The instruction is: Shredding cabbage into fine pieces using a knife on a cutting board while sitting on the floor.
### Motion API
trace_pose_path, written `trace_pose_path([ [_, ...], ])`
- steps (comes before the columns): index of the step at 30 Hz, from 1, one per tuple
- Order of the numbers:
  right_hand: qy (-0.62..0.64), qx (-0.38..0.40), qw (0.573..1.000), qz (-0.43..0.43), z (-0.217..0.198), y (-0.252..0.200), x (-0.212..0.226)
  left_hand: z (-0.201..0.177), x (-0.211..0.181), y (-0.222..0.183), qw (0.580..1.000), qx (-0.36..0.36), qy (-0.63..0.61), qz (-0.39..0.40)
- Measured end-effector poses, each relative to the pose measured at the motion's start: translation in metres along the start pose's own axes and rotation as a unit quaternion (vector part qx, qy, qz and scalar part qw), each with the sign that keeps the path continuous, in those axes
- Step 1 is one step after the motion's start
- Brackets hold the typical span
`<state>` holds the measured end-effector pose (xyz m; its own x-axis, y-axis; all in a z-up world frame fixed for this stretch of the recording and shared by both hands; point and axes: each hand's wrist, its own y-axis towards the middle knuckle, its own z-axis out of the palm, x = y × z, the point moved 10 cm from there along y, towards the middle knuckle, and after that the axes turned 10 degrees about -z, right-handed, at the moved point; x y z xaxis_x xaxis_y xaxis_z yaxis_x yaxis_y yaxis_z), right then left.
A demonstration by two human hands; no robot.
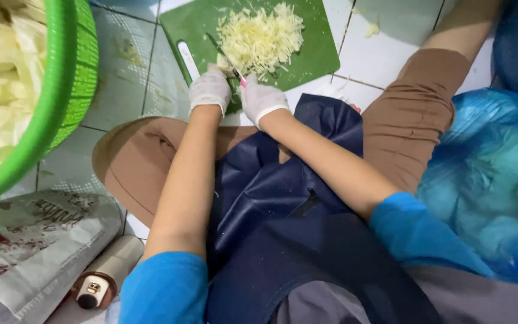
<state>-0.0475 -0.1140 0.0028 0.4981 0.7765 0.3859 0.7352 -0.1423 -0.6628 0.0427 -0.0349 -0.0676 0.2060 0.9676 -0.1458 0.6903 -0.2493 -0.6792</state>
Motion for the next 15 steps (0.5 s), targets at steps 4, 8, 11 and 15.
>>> trace_pose_path([
  [4, 0.009, 0.01, 1.0, 0.007, 0.023, 0.018, -0.01, -0.006, 0.001, -0.006, 1.0, 0.016, -0.007, -0.005],
  [8, 0.017, 0.014, 1.0, -0.013, 0.008, 0.021, -0.013, -0.031, 0.011, -0.042, 0.989, 0.089, -0.116, -0.017],
  [11, -0.015, -0.169, 0.983, -0.077, -0.002, 0.019, -0.017, -0.042, 0.031, -0.032, 0.967, 0.043, -0.243, -0.065],
  [15, -0.034, -0.191, 0.979, -0.068, -0.012, -0.005, 0.0, -0.026, 0.032, -0.019, 0.959, 0.038, -0.276, -0.043],
])
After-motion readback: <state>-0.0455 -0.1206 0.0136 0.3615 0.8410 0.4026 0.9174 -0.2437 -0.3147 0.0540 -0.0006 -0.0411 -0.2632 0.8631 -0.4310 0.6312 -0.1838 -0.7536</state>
